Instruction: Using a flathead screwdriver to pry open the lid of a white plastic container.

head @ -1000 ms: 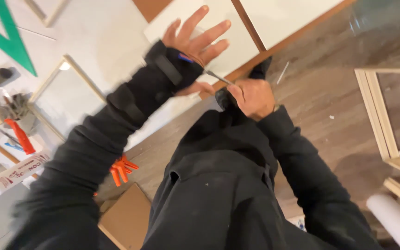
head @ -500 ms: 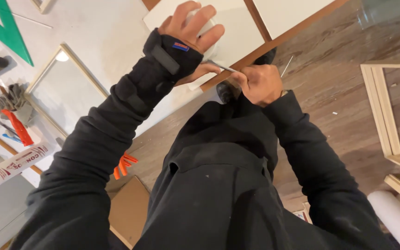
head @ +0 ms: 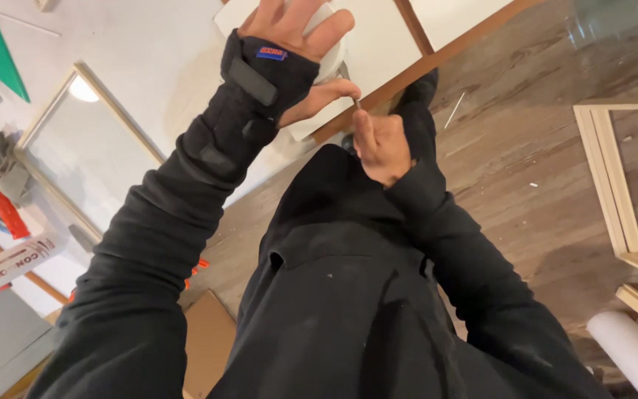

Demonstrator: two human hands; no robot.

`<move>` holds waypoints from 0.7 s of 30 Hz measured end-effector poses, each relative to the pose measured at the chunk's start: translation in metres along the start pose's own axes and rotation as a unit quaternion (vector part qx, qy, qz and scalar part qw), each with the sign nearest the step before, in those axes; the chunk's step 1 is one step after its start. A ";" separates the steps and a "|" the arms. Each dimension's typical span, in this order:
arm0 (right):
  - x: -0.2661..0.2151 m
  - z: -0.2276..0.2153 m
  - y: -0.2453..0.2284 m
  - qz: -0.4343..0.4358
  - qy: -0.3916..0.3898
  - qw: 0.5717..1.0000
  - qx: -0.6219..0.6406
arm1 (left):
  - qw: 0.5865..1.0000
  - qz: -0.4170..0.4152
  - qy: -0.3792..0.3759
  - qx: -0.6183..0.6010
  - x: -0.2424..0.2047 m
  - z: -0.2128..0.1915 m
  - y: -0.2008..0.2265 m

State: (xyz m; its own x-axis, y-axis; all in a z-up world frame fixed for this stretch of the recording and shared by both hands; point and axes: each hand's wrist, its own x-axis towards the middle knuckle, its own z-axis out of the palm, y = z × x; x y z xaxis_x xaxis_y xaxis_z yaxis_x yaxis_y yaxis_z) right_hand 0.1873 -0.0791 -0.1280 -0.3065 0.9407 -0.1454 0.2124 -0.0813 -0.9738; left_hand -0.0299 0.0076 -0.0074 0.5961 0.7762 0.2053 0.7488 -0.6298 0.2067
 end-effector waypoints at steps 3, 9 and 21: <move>-0.008 -0.005 -0.003 0.003 0.008 1.000 -0.006 | 1.000 -0.009 0.001 -0.024 -0.003 0.002 0.005; -0.010 -0.013 0.006 -0.050 -0.003 0.997 -0.054 | 1.000 0.020 -0.006 -0.021 -0.003 0.001 0.005; -0.013 -0.016 -0.004 0.086 -0.172 0.950 0.245 | 0.998 0.017 -0.027 -0.049 0.005 -0.008 0.006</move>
State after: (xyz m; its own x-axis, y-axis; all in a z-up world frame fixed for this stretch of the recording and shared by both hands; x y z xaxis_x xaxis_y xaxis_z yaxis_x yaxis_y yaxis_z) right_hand 0.2050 -0.0856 -0.1199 -0.6097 0.7432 -0.2754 -0.1446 -0.4459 -0.8833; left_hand -0.0246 0.0077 0.0022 0.6377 0.7528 0.1635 0.6973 -0.6543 0.2928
